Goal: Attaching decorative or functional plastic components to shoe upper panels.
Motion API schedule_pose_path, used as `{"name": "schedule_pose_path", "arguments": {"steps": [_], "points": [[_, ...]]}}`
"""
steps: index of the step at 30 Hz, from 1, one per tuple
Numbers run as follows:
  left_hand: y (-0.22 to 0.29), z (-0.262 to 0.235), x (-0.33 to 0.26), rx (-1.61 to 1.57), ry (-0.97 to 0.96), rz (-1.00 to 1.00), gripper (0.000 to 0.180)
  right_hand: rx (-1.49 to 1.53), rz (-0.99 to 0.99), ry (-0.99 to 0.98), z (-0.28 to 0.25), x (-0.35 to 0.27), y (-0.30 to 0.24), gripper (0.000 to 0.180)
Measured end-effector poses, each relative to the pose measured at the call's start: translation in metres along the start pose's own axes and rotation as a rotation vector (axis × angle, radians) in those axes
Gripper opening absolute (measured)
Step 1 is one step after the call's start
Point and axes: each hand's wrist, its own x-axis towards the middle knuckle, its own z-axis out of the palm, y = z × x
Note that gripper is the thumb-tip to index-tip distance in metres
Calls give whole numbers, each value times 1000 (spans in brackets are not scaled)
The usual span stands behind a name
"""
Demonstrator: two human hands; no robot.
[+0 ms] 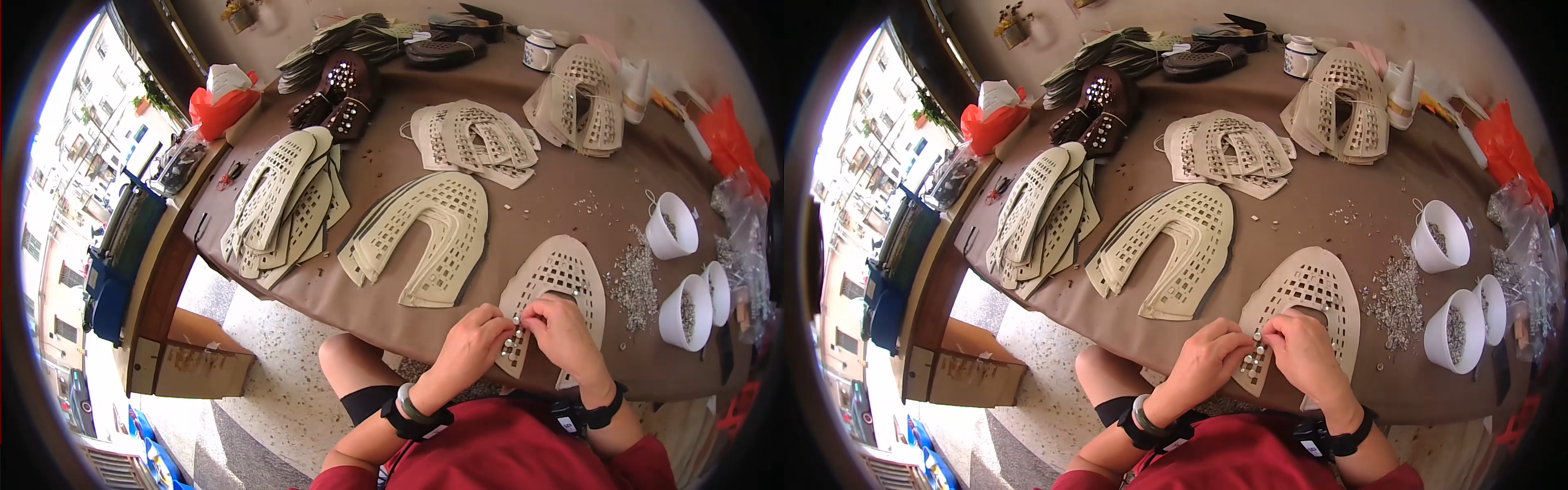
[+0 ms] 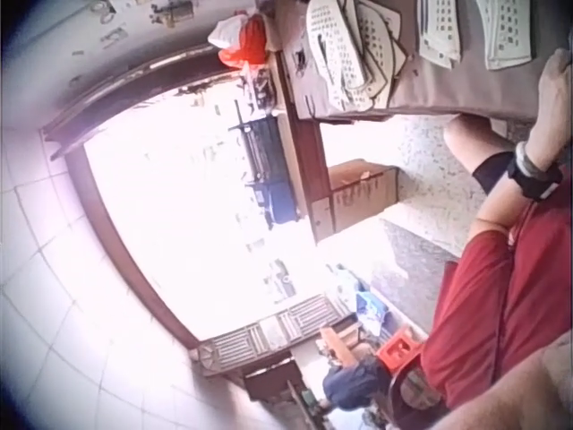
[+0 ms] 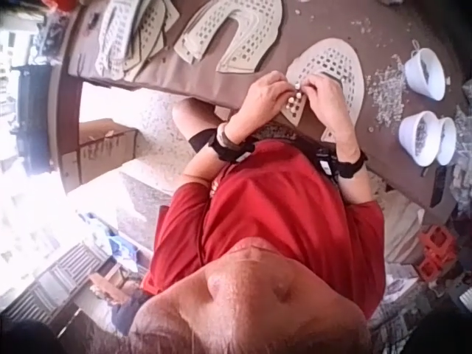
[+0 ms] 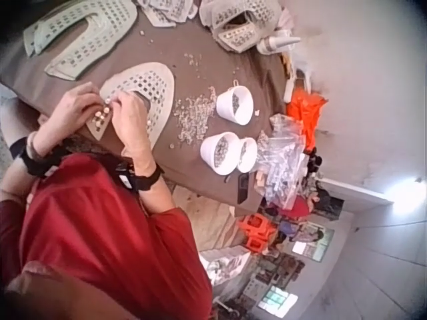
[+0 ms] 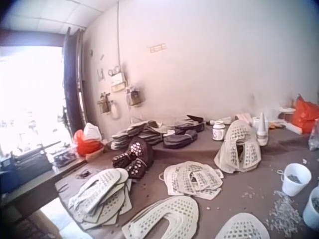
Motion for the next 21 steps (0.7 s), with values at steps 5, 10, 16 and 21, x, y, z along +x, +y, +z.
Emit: {"name": "schedule_pose_path", "arguments": {"steps": [5,10,16,21], "points": [[-1,0,0,-10,43,-13,12,11,-7,-70,-4,5,-1,6],[-6,2,-1,0,89,12,14,42,27,-57,-5,6,-2,5],[2,3,-4,53,124,-26,27,94,168,-36,-5,10,-12,9],[2,3,-2,161,93,60,35,43,301,-90,-12,21,-5,17]]}}
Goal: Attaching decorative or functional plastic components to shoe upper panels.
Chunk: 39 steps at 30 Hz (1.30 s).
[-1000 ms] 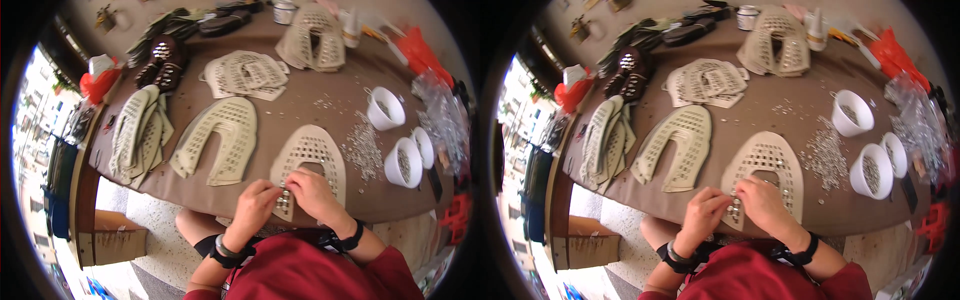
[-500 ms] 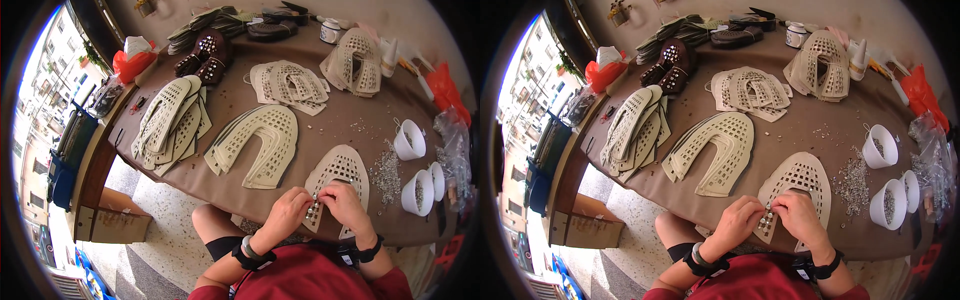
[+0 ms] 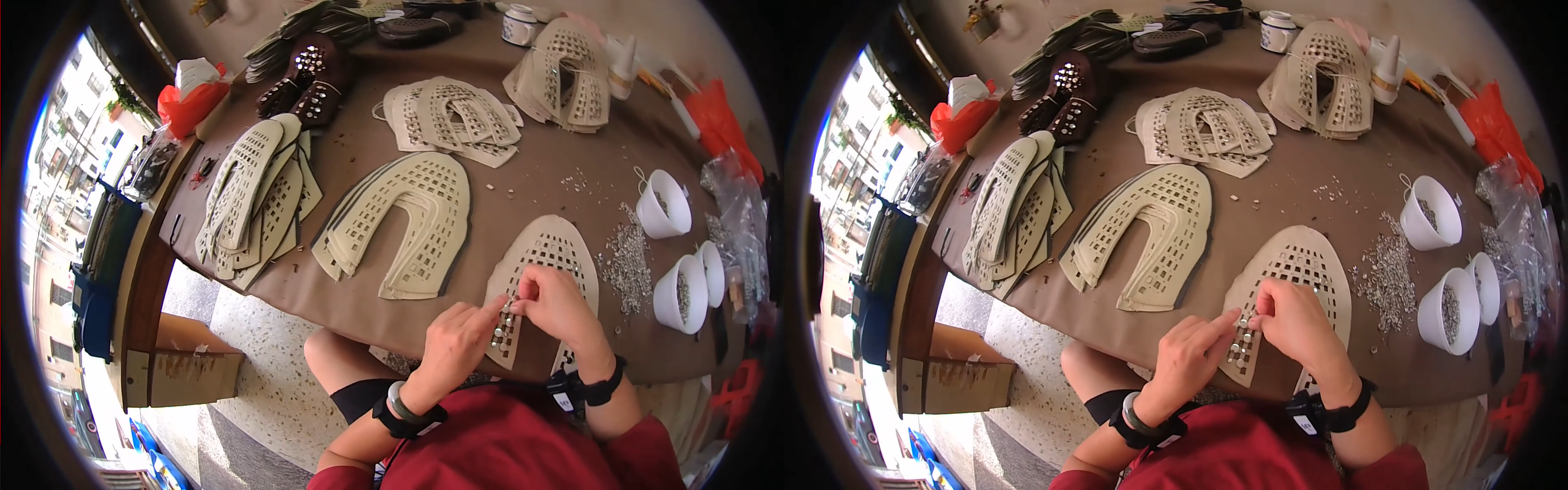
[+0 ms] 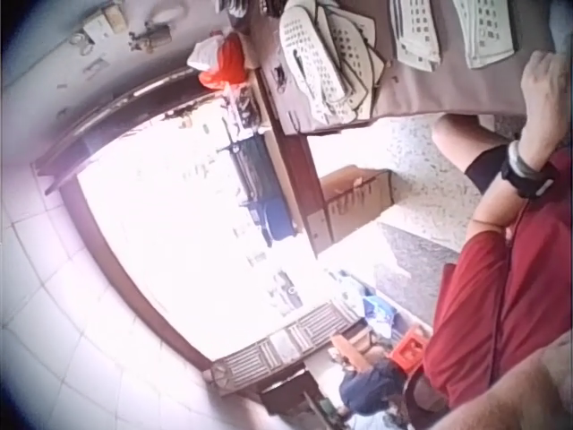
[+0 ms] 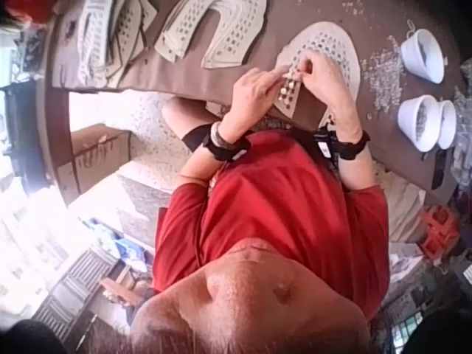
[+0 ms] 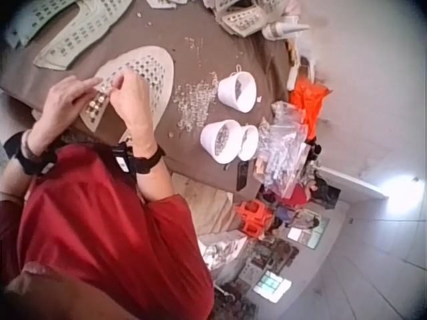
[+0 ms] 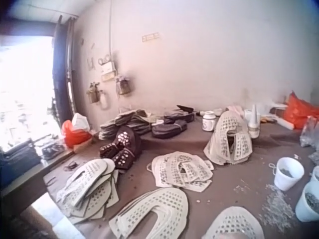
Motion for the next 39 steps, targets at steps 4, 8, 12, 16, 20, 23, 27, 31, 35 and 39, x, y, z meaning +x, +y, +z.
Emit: {"name": "schedule_pose_path", "arguments": {"steps": [4,8,12,16,20,23,27,31,35,39], "points": [[-2,-3,-2,47,-7,2,35,20,-15,-90,2,9,5,16],[0,-8,0,60,-84,-5,40,79,-84,-33,7,4,12,12],[0,-9,0,48,-130,16,45,125,-153,36,11,-8,17,6],[5,-6,0,4,-100,-91,46,200,-156,58,3,-21,15,8],[11,3,0,-32,-30,-209,45,192,-182,176,-17,-35,17,9],[5,4,1,131,-86,33,45,193,-182,247,-28,-40,27,10],[3,1,2,148,-121,168,45,163,-154,328,-37,-47,41,10],[2,-3,2,141,-195,137,49,171,-131,350,-38,-48,53,10],[3,-6,3,131,-218,158,52,166,-127,349,-38,-49,56,9],[-1,-11,5,157,-280,213,51,158,-112,344,-38,-51,55,9]]}}
